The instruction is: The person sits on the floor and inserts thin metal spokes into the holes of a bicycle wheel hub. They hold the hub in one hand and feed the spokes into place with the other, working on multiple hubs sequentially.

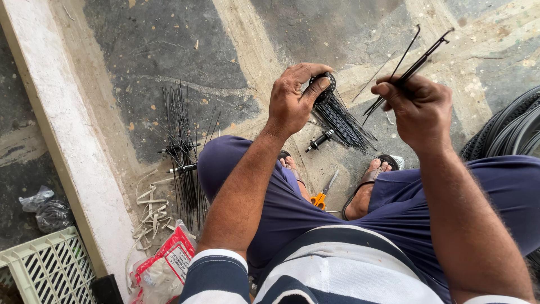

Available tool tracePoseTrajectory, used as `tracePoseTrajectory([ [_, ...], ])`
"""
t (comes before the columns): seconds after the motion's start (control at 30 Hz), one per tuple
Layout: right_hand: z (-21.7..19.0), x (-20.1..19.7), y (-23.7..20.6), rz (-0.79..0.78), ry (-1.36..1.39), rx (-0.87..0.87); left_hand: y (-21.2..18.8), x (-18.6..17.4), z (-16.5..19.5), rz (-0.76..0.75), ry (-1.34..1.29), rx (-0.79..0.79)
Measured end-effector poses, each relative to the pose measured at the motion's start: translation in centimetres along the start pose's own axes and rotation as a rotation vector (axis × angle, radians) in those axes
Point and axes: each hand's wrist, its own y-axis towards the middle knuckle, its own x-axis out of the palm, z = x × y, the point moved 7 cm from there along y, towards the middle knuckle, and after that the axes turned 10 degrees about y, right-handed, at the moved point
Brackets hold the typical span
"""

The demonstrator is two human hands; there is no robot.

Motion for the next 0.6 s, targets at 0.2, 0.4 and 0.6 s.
tracePoseTrajectory([
  [0.2,-1.9,1.1,-0.3,-0.024,0.143,-0.082,-0.2,-0.5,0.3,0.064,-0.053,0.022],
  [0.4,-3.1,2.2,-0.1,-0.015,0.115,-0.068,-0.1,0.1,-0.1,0.052,-0.156,-0.048],
  [0.6,-4.2,3.6,0.4,-0.024,-0.122,-0.206,-0.1,0.0,0.4,0.054,-0.13,-0.013],
])
